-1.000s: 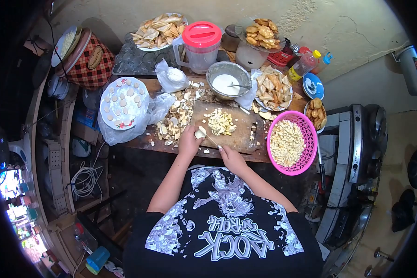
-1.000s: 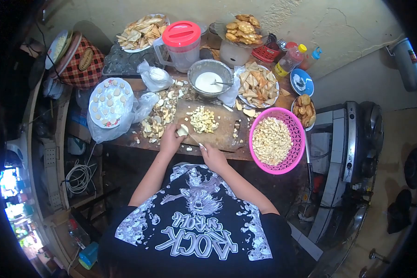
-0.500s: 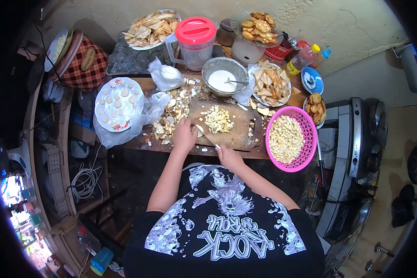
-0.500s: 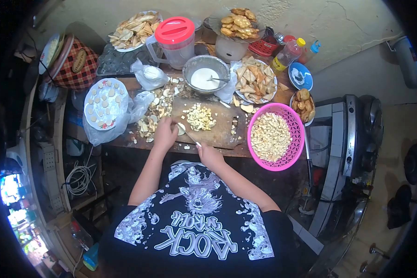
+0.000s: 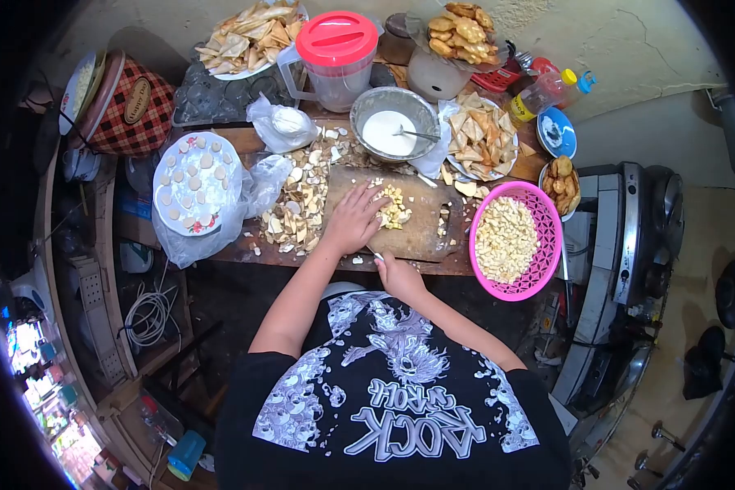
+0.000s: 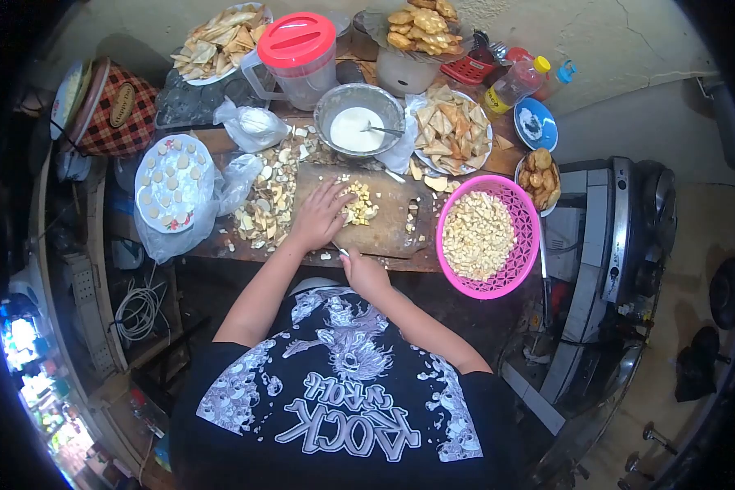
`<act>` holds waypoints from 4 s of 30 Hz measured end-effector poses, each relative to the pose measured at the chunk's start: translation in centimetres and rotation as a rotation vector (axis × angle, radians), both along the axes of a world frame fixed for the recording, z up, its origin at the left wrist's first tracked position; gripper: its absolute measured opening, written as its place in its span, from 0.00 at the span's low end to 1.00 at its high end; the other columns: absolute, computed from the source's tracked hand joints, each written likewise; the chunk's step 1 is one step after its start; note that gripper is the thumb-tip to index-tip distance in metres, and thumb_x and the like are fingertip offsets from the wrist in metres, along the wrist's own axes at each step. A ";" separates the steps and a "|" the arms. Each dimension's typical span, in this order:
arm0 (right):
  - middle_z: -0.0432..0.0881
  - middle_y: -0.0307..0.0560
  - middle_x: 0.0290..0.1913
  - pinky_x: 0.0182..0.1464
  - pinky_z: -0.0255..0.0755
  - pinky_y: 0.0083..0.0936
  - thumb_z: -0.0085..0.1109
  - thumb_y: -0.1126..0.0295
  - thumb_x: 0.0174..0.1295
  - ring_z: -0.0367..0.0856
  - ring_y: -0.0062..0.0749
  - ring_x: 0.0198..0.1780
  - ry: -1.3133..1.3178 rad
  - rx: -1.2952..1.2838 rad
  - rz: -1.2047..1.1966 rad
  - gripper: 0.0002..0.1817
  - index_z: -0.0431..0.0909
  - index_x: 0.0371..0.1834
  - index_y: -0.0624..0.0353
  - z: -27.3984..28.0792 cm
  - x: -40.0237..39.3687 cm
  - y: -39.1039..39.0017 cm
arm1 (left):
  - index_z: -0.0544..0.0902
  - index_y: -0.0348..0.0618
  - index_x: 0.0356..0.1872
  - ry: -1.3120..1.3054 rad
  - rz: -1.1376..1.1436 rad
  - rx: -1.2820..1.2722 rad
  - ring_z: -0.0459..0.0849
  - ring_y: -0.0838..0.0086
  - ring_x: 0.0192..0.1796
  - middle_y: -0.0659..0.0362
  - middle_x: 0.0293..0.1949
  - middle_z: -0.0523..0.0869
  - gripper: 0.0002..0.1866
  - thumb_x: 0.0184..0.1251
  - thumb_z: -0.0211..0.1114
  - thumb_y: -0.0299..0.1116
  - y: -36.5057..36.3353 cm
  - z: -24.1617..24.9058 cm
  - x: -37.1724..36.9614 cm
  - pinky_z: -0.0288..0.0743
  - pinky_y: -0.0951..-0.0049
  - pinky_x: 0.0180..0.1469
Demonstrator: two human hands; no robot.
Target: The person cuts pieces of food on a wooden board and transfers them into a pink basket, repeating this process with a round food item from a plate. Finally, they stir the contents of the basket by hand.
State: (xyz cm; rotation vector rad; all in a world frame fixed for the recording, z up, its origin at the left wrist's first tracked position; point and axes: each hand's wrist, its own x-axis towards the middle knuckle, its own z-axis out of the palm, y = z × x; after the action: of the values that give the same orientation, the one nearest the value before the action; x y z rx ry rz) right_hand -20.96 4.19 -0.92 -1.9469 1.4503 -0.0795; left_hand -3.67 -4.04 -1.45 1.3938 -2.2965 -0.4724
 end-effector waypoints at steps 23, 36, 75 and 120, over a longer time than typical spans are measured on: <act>0.81 0.64 0.25 0.30 0.72 0.54 0.41 0.54 0.72 0.81 0.62 0.28 0.000 0.056 -0.036 0.19 0.69 0.43 0.61 0.5 0.2 -0.3 | 0.83 0.48 0.47 0.012 0.415 -0.174 0.74 0.63 0.54 0.62 0.51 0.81 0.19 0.56 0.68 0.43 7.7 1.0 3.6 0.59 0.59 0.60; 0.79 0.66 0.25 0.33 0.70 0.54 0.40 0.57 0.73 0.79 0.65 0.30 -0.050 0.030 -0.087 0.18 0.69 0.42 0.64 0.6 -0.6 0.1 | 0.85 0.47 0.42 -0.019 0.424 -0.246 0.76 0.68 0.49 0.66 0.49 0.83 0.14 0.56 0.69 0.40 8.4 -0.1 3.4 0.61 0.63 0.57; 0.80 0.63 0.21 0.26 0.73 0.53 0.42 0.56 0.72 0.80 0.61 0.24 0.034 -0.003 -0.009 0.19 0.69 0.41 0.64 0.7 1.1 0.8 | 0.72 0.52 0.62 -0.012 0.055 -0.009 0.65 0.59 0.68 0.53 0.62 0.72 0.23 0.68 0.52 0.46 0.5 0.5 -0.6 0.47 0.52 0.72; 0.80 0.66 0.26 0.33 0.71 0.55 0.40 0.55 0.73 0.80 0.64 0.30 -0.008 0.003 -0.051 0.19 0.71 0.43 0.62 1.3 0.0 -0.2 | 0.85 0.49 0.41 0.045 0.493 -0.201 0.75 0.70 0.51 0.68 0.51 0.83 0.13 0.56 0.69 0.41 9.2 -1.6 3.4 0.57 0.62 0.57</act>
State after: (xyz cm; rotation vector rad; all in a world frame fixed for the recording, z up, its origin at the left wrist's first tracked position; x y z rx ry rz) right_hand -20.97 3.94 0.36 -1.9051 1.4943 -0.1078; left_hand -0.28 5.17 -3.06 1.7420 -1.8123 -0.1129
